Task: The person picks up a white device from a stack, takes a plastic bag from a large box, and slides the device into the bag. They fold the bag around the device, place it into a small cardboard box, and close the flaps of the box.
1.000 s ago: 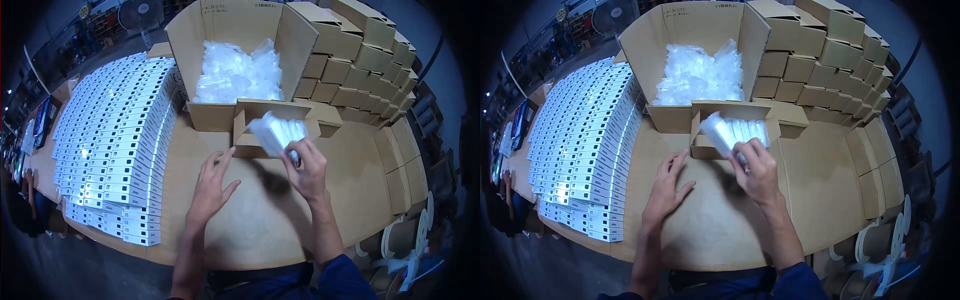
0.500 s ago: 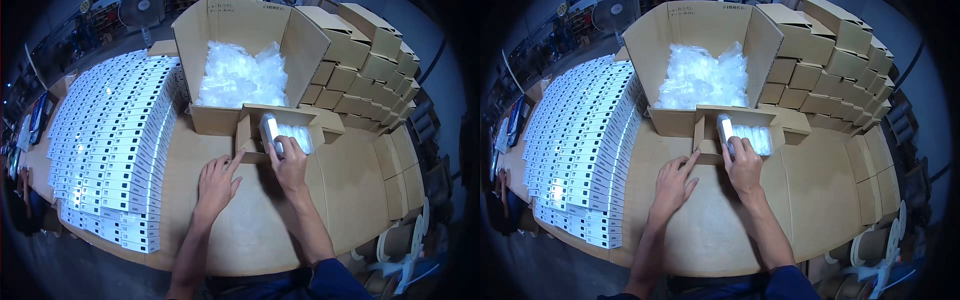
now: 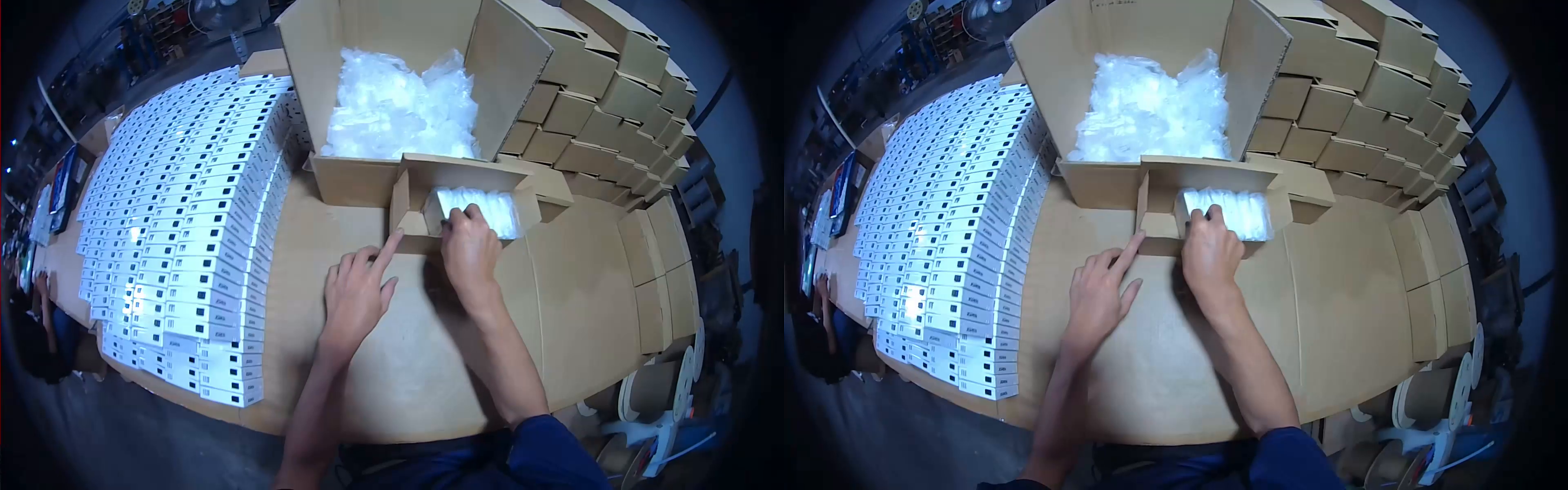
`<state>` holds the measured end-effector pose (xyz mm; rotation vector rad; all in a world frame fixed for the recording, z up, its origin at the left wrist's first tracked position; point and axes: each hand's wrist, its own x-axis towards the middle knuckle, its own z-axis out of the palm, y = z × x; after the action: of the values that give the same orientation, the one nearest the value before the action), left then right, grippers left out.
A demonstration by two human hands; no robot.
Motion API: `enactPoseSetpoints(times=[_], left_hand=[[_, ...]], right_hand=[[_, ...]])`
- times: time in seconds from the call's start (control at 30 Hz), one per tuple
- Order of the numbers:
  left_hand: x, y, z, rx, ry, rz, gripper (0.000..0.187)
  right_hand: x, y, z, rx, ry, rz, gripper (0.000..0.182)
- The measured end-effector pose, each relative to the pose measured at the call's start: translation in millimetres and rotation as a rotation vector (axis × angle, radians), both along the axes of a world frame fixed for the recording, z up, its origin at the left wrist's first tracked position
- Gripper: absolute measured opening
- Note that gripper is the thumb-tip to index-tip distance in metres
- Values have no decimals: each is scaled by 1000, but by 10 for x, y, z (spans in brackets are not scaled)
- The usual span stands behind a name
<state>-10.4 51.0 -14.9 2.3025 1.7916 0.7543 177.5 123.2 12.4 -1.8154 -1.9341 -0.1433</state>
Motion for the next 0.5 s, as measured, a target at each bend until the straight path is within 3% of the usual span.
enactPoseSetpoints(times=[0.23, 0.3, 0.33, 0.43, 0.5], left_hand=[[12, -188, 203, 16, 21, -23, 87], [-20, -415, 331, 42, -36, -36, 86], [-54, -540, 391, 56, -64, -32, 86], [-263, -987, 527, 96, -116, 15, 76], [-451, -1285, 682, 110, -146, 65, 69]], right_hand=[[113, -328, 181, -31, 98, 65, 29], [97, -437, 126, 85, 73, 102, 49], [-2, -542, 263, 37, 243, 130, 54], [-180, -679, 312, 39, 464, 320, 62], [-359, -762, 376, 12, 451, 470, 64]])
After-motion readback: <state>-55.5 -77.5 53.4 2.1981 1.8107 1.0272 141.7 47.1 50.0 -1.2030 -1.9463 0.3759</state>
